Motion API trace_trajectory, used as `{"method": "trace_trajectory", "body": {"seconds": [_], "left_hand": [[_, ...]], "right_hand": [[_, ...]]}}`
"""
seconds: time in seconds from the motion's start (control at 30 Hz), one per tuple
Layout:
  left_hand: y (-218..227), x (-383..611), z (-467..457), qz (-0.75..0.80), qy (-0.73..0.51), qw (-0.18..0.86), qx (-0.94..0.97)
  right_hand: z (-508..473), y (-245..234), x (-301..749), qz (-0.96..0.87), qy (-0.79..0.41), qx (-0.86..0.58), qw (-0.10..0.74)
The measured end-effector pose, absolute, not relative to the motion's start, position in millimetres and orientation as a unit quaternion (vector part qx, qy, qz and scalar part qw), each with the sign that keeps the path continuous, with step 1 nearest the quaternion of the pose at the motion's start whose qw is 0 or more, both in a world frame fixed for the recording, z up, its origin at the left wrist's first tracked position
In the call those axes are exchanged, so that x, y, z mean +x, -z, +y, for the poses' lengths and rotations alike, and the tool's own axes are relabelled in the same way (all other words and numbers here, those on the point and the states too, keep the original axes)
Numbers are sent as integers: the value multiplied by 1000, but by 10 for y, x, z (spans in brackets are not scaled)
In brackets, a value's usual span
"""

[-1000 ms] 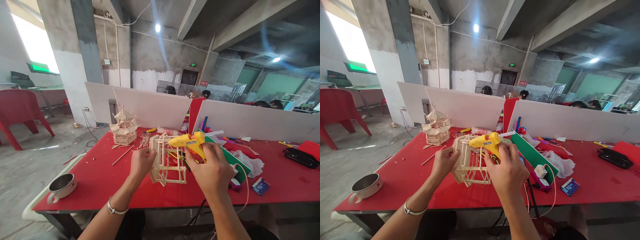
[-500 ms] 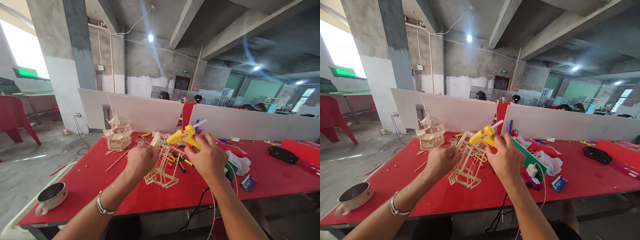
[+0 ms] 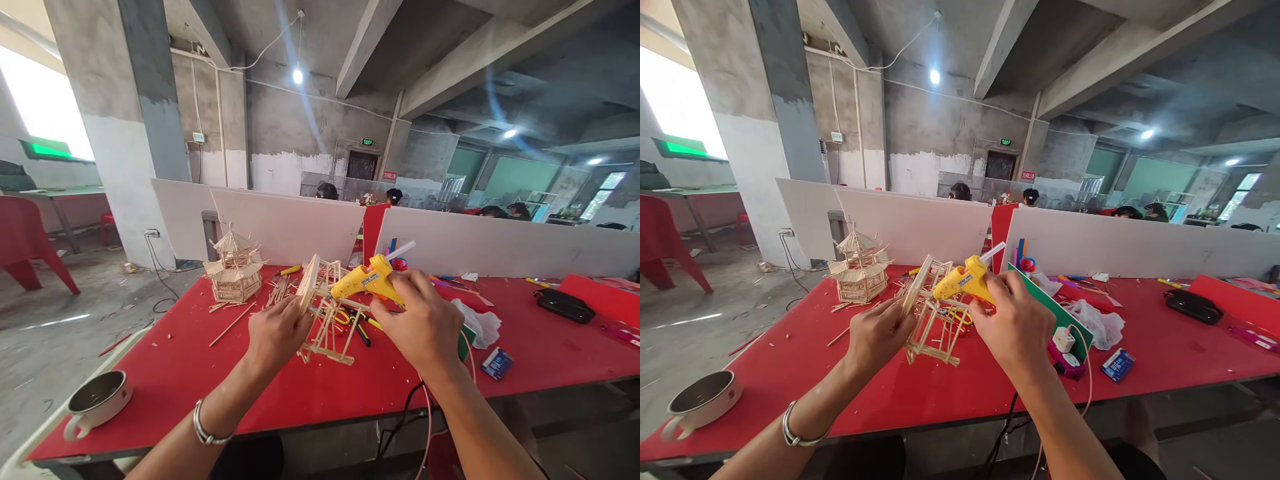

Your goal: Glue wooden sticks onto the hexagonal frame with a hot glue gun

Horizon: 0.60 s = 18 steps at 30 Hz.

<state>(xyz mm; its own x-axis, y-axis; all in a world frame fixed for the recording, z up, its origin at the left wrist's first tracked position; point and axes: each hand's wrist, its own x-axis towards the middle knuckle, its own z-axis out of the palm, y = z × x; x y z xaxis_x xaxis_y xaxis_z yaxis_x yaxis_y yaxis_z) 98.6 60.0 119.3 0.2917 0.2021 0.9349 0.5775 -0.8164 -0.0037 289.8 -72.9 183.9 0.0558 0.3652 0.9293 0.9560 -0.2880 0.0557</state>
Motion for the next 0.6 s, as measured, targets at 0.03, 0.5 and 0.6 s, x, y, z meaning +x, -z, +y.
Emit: {"method": "trace_trajectory", "body": {"seconds": [0.03, 0.5, 0.6], "left_hand": [[-1177, 986, 601, -246, 546, 169, -783], [-1075, 978, 604, -220, 569, 139, -780], [-1062, 979, 609, -223, 573, 139, -776]], "right_hand": [[-724, -1839, 2897, -508, 468, -649, 318], [-708, -1861, 2862, -534, 484, -621, 309], [-697, -1860, 2867, -534, 488, -619, 305]]}}
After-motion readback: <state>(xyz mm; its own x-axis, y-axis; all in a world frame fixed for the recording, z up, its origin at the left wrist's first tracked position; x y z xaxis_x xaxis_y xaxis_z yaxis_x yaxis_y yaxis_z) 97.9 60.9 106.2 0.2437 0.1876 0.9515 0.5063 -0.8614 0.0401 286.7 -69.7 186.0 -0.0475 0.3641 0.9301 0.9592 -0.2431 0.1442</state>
